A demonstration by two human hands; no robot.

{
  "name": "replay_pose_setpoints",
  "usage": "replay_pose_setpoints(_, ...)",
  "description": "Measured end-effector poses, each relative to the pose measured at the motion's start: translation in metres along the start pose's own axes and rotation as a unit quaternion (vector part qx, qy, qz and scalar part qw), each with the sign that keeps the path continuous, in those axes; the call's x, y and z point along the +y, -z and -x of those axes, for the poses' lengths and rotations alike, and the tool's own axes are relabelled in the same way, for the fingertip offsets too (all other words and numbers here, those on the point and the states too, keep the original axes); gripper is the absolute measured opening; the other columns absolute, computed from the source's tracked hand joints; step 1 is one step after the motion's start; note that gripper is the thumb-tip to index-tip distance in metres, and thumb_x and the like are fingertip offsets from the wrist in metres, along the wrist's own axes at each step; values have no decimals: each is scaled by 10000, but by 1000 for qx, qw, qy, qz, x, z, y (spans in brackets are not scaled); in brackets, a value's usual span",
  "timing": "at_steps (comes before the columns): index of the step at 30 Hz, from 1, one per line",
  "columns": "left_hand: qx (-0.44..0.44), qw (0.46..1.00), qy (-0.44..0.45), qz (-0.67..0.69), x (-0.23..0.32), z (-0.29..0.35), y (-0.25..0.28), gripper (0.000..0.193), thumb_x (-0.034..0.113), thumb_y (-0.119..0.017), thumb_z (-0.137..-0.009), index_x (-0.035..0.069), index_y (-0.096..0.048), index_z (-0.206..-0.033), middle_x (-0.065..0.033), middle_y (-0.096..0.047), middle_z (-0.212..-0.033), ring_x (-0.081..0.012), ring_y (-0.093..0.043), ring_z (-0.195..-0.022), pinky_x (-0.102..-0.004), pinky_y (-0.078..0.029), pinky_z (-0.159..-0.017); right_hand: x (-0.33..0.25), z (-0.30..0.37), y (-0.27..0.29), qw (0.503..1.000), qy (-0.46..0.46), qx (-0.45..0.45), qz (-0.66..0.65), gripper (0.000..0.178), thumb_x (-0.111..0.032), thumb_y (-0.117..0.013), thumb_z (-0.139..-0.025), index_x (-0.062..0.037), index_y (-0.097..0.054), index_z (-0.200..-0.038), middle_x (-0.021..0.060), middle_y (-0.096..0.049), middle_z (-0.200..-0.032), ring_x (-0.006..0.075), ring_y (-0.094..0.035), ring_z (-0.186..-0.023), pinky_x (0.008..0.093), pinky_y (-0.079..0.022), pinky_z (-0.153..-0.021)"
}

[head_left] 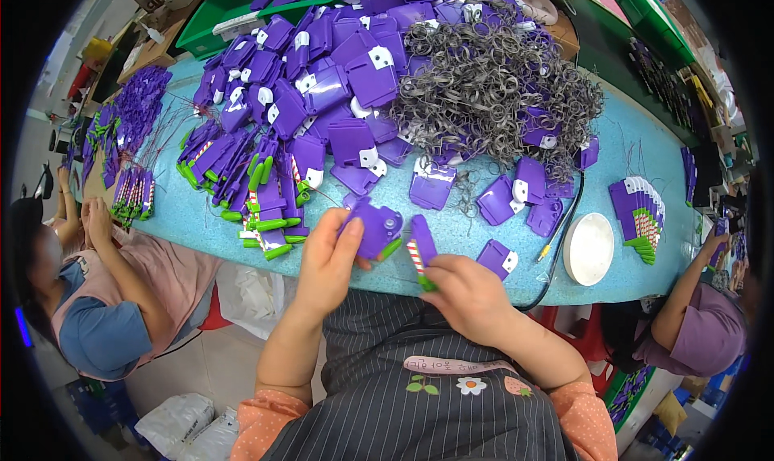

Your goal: The person assembles purple plastic components by inserting a grey wire into a slot on each piece. They handle the parts one at a time, picking them from a pile on the table, threading the wire, and placing the finished unit into a growing stack.

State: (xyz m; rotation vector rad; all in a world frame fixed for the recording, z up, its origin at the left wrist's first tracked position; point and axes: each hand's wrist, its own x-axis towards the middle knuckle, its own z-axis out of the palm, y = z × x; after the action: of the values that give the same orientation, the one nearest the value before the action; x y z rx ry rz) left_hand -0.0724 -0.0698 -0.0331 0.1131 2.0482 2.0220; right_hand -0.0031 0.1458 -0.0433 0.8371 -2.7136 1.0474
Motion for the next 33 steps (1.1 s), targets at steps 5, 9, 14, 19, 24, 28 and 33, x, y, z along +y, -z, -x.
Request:
replay_pose_setpoints(5,30,979,-136,147,14,56,-10,267,130,-412,-968,1,-406,-1201,-185,-594,-1030,-199,-621,-681,-281,-508,-584,-15,32,39,800,-184,201,-534,267,-143,-494,-927,19,-444,-1134,157,-537,-1048,191,-586,-892,294,-513,-709)
replay_pose_setpoints(9,-90,918,128,365,5,52,-53,374,154,-388,-981,7,-293,-1311,-204,-480,-1264,-295,-544,-1128,-407,-478,-921,-27,35,33,724,-190,113,-654,305,-187,-460,-953,15,-398,-1174,167,-548,-1075,220,-591,-935,350,-511,-767)
replay_pose_setpoints(14,-78,893,124,426,0,42,-67,395,252,-343,-994,51,-290,-1329,-239,-455,-1293,-329,-565,-1093,-429,-490,-897,-28,39,12,702,-231,22,-674,278,-145,-433,-969,30,-419,-1185,143,-559,-1083,209,-585,-970,332,-481,-838)
replay_pose_setpoints(19,-89,949,99,285,1,46,-57,344,217,-338,-997,44,-292,-1291,-228,-508,-1215,-288,-625,-966,-388,-510,-839,-3,34,32,737,-317,139,-581,418,-180,-408,-979,38,-384,-1335,198,-499,-1284,247,-557,-1091,336,-483,-865)
replay_pose_setpoints(24,-223,959,135,109,-1,63,-59,322,184,-347,-996,5,-315,-1263,-186,-554,-1142,-196,-632,-850,-313,-508,-772,0,-13,50,733,-343,228,-541,396,-178,-456,-965,35,-450,-1299,176,-558,-1218,201,-613,-951,292,-499,-792)
replay_pose_setpoints(28,-253,926,240,147,-2,57,-62,284,192,-404,-988,-2,-429,-1194,-138,-625,-1025,-183,-644,-828,-290,-520,-734,-13,-29,52,823,-327,221,-408,254,-72,-568,-892,52,-603,-1111,69,-659,-829,75,-476,-535,197,-402,-505)
replay_pose_setpoints(33,-116,941,148,281,-3,55,-57,278,152,-422,-981,7,-419,-1218,-151,-586,-1141,-193,-634,-937,-305,-520,-822,-26,-4,47,958,-165,202,-116,160,1,-652,-775,34,-632,-930,56,-584,-669,93,-473,-481,228,-368,-433)
